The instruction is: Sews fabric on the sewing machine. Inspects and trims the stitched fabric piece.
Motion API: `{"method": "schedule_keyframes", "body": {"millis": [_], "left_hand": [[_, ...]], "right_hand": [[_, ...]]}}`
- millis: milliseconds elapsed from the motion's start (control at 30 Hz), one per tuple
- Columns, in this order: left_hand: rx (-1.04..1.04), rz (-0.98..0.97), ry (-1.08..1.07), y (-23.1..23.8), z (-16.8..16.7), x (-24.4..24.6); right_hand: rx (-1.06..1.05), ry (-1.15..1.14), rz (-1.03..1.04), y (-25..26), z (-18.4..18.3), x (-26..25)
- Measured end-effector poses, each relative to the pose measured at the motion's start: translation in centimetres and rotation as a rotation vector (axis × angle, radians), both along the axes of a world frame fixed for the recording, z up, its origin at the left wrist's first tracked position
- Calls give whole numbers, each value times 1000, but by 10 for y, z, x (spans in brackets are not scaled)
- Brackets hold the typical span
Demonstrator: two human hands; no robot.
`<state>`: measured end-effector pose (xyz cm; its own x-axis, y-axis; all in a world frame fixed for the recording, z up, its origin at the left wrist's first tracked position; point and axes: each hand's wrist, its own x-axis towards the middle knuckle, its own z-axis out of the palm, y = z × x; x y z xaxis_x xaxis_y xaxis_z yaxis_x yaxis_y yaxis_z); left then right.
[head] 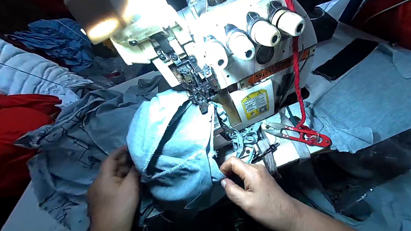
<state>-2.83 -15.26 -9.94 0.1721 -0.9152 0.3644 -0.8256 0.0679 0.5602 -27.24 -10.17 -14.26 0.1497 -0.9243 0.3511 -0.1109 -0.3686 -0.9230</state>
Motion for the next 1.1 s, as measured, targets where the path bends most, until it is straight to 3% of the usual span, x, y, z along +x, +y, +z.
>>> {"method": "schedule_keyframes", "body": {"millis": [167, 267, 367, 467, 767, 833, 967, 1100], "left_hand": [[-477, -200, 270, 53, -8, -14], [-239, -459, 194, 98, -29, -38], [58, -345, 332, 117, -51, -57], [288, -311, 536, 118, -47, -64], [719, -326, 1582, 96, -45, -85], [771, -279, 1703, 101, -46, -88], [665, -292, 1632, 120, -48, -101], [643, -229, 1769, 117, -48, -105]], "right_hand": [[325, -160, 112, 8, 2, -8], [360, -217, 96, 13, -2, -10], [357, -232, 88, 17, -5, -11], [343, -215, 64, 20, -6, -11], [305, -237, 43, 27, -5, -17], [325, -224, 36, 27, -5, -20], [405, -246, 46, 29, -2, -25], [430, -307, 88, 30, -2, -22]]}}
